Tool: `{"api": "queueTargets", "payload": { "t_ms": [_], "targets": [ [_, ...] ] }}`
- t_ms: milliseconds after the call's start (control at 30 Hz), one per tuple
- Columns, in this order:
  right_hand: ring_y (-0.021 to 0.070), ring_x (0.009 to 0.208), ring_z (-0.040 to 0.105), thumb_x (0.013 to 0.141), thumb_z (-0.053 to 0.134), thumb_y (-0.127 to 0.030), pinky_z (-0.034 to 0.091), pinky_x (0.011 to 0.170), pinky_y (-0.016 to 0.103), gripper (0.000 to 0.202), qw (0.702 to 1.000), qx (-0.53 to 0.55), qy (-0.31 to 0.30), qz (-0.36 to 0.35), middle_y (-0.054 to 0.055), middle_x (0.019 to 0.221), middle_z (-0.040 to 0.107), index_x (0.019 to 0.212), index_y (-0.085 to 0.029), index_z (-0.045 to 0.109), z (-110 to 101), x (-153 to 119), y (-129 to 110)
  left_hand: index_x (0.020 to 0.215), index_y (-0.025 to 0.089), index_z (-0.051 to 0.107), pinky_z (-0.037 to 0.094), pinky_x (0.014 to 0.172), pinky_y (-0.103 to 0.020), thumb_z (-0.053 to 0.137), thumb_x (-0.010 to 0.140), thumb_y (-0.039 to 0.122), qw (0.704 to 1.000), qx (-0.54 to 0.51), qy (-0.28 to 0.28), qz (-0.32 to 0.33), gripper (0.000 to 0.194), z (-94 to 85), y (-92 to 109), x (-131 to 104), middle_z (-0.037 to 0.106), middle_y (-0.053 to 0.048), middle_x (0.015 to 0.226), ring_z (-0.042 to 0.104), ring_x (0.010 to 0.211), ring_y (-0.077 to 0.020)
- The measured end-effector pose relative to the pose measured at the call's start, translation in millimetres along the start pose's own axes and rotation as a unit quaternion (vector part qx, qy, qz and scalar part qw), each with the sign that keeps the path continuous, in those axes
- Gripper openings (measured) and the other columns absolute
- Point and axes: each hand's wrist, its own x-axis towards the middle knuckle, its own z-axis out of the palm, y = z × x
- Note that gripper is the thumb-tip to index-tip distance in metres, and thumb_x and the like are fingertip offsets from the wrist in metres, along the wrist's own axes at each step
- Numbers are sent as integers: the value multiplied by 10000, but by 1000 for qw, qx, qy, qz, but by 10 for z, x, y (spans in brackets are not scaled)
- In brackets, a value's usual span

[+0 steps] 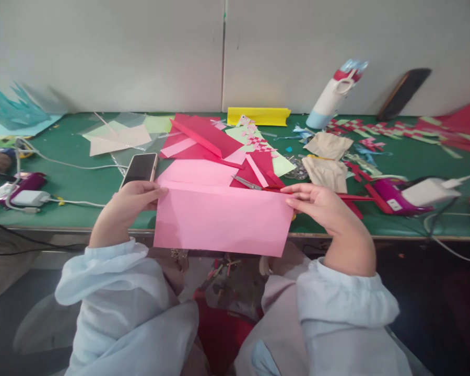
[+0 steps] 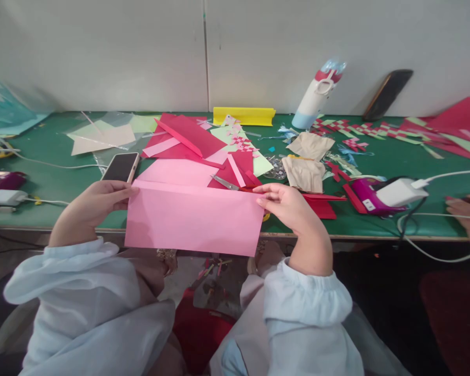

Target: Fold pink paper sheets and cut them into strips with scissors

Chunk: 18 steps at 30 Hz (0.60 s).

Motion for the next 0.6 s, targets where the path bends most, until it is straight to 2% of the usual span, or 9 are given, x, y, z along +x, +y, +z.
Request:
{"api": "queueTargets", "payload": {
  "t_ms": [400,600],
  "targets": [
    [182,764,638,700,746,-444,507,682,296,458,1000,-8,10,0,69,849,703,1052,-162,668,10,38,59,694,149,712,531,663,-260,788,599,462,1000,4,-2,3,336,-5,-31,17,666,-35,699,598,661,-138],
    [194,775,642,687,747,-454,509,680,304,469,1000,-24,17,-3,73,833,703,1042,-156,672,4,32,53,710,149,705,519,670,-250,829,549,409,1000,-21,-10,12,330,-13,-48,28,658,-23,727,587,695,-131]
  ]
}}
